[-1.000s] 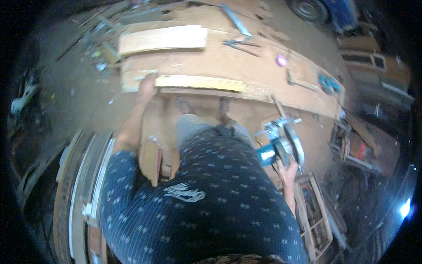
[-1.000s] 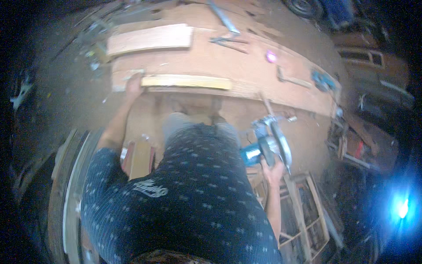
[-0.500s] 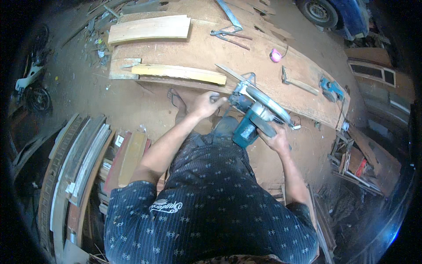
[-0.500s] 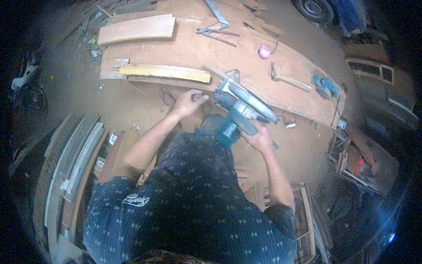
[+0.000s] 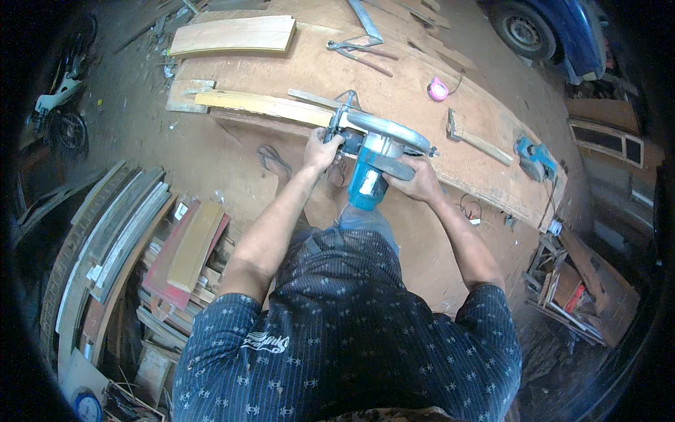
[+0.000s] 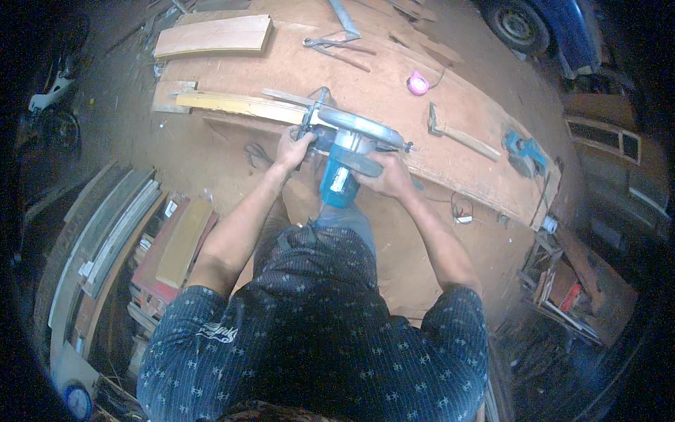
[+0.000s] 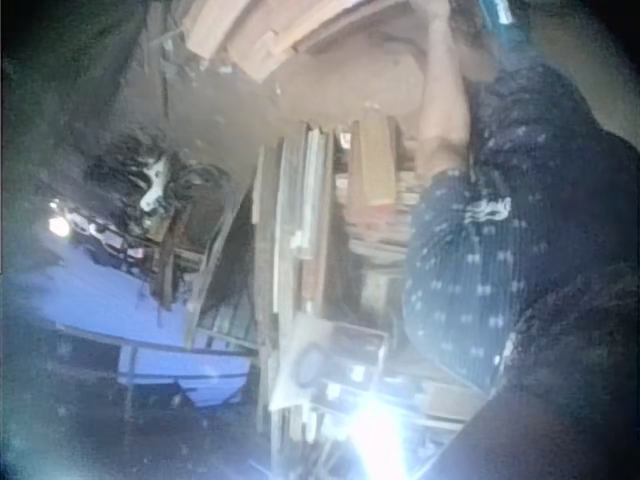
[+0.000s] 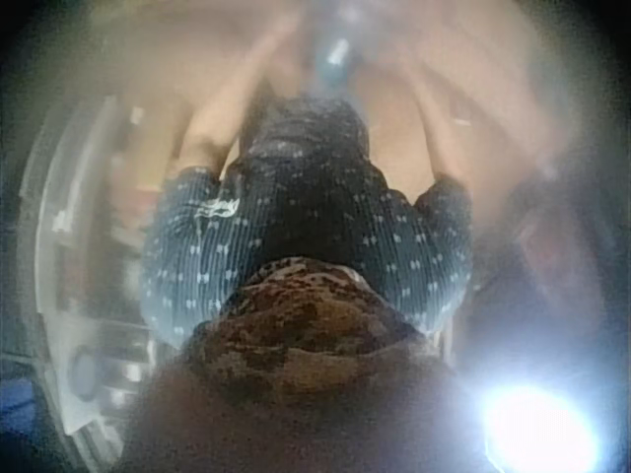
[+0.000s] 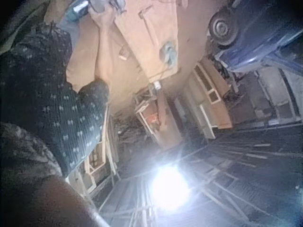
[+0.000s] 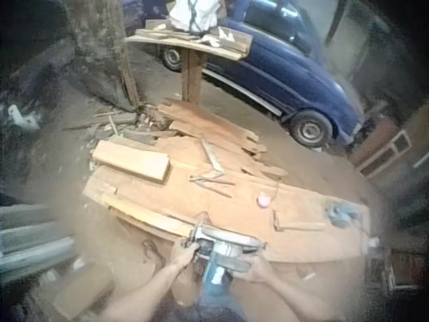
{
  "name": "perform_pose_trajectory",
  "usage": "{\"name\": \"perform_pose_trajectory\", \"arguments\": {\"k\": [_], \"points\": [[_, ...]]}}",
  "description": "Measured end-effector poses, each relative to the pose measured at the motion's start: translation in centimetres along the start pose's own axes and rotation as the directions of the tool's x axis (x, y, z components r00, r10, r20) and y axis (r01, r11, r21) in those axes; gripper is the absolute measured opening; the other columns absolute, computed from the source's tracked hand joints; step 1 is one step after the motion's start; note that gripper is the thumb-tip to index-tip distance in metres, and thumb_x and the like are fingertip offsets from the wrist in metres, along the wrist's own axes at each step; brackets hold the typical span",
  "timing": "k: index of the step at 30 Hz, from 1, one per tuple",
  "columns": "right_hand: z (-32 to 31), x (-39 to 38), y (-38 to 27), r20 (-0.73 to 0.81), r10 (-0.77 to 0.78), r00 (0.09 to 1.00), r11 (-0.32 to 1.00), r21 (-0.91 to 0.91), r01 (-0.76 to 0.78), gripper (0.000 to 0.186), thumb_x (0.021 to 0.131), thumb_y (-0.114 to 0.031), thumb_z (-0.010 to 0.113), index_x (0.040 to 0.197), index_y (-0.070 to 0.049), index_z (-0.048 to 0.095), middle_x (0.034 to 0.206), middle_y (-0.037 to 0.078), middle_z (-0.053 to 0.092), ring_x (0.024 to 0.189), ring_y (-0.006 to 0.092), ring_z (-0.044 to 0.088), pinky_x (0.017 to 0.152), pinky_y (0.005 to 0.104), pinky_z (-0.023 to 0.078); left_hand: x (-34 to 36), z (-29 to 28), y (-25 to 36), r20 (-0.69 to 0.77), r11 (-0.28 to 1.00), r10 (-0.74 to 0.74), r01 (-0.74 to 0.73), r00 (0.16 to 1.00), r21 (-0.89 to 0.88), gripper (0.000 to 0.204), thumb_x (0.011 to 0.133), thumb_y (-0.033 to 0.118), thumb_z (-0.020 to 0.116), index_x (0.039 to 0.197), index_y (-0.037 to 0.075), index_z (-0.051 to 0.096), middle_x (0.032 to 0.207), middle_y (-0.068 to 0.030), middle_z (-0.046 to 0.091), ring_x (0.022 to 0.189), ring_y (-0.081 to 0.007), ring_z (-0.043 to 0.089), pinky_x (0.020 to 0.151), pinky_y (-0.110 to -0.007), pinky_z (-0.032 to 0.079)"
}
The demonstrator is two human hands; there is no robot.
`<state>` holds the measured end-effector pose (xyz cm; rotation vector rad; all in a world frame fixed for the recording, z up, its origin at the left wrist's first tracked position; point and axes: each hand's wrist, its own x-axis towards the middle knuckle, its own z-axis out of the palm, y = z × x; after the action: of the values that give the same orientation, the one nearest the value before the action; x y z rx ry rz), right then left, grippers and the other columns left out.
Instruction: The person uses a circular saw to cut a wooden plank on a workbench. They then use a hand plane to smooth the surface of the cut wood. The person handles the wood and tools directly, performing the cutting and planing actions.
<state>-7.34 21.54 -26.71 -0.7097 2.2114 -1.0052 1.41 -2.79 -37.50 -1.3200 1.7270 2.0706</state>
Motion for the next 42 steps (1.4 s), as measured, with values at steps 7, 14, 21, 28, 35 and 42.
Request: {"name": "perform_pose_trajectory", "arguments": {"k": [7,14,21,28,35,42], "points": [[-0.3,1.4,-0.4,0.095,-0.023,0.995,0.999,-0.030,0.026,0.040,0.078,-0.035,0.084,0.102,-0.004,0.077,0.089,0.019,0.076,0.084,0.0315,0.076,0.078,0.0403,0.058,0.9,-1.0,-0.6,0.035,0.999,-0.037,0.038,0.999,-0.037,0.059,0.087,0.018,0.073,0.135,-0.004,0.048,0.097,-0.0102,0.069,0.060,-0.0124,0.064,0.049,-0.027,0.053],[1.3,2.3,-1.3,0.108,-0.038,0.993,0.999,-0.019,0.040,0.043,0.076,-0.037,0.083,0.102,-0.004,0.077,0.089,0.021,0.075,0.084,0.0350,0.075,0.079,0.0426,0.058,1.2,-3.3,-0.4,0.136,0.995,-0.039,0.051,0.990,-0.085,0.047,0.091,0.018,0.069,0.130,-0.001,0.053,0.088,-0.0054,0.066,0.057,-0.0094,0.060,0.047,-0.025,0.051],[2.4,3.4,-2.1,0.146,0.002,0.989,0.999,-0.038,0.003,0.042,0.075,-0.037,0.083,0.102,-0.005,0.078,0.090,0.020,0.076,0.085,0.0343,0.075,0.079,0.0423,0.058,2.1,-4.9,-0.8,0.159,0.992,-0.028,0.048,0.987,-0.120,0.040,0.093,0.019,0.067,0.128,0.002,0.057,0.087,-0.0045,0.066,0.059,-0.0091,0.061,0.048,-0.024,0.050],[3.2,4.0,-2.6,0.138,-0.007,0.990,0.992,-0.122,0.024,0.045,0.075,-0.038,0.081,0.104,-0.005,0.076,0.089,0.022,0.075,0.086,0.0372,0.074,0.079,0.0447,0.057,2.4,-5.8,-1.0,0.173,0.987,-0.046,0.071,0.984,-0.143,0.020,0.097,0.017,0.064,0.113,0.005,0.060,0.085,-0.0034,0.064,0.058,-0.0098,0.059,0.048,-0.025,0.047],[4.3,4.7,-3.7,0.149,-0.009,0.989,0.994,-0.104,0.024,0.043,0.073,-0.035,0.081,0.102,-0.004,0.076,0.089,0.024,0.073,0.088,0.0412,0.072,0.079,0.0479,0.057,2.2,-7.4,-0.2,0.160,0.994,-0.050,0.065,0.986,-0.088,0.021,0.096,0.022,0.064,0.110,0.006,0.063,0.083,-0.0014,0.065,0.056,-0.0089,0.058,0.047,-0.024,0.048],[5.9,5.5,-3.8,0.102,-0.044,0.994,0.989,-0.137,0.058,0.046,0.071,-0.034,0.084,0.104,-0.002,0.075,0.091,0.025,0.073,0.089,0.0426,0.071,0.080,0.0493,0.056,2.4,-9.0,0.5,0.184,0.991,-0.059,0.080,0.981,-0.107,0.022,0.096,0.024,0.065,0.108,0.006,0.063,0.083,-0.0023,0.064,0.057,-0.0106,0.058,0.048,-0.026,0.049]]}}
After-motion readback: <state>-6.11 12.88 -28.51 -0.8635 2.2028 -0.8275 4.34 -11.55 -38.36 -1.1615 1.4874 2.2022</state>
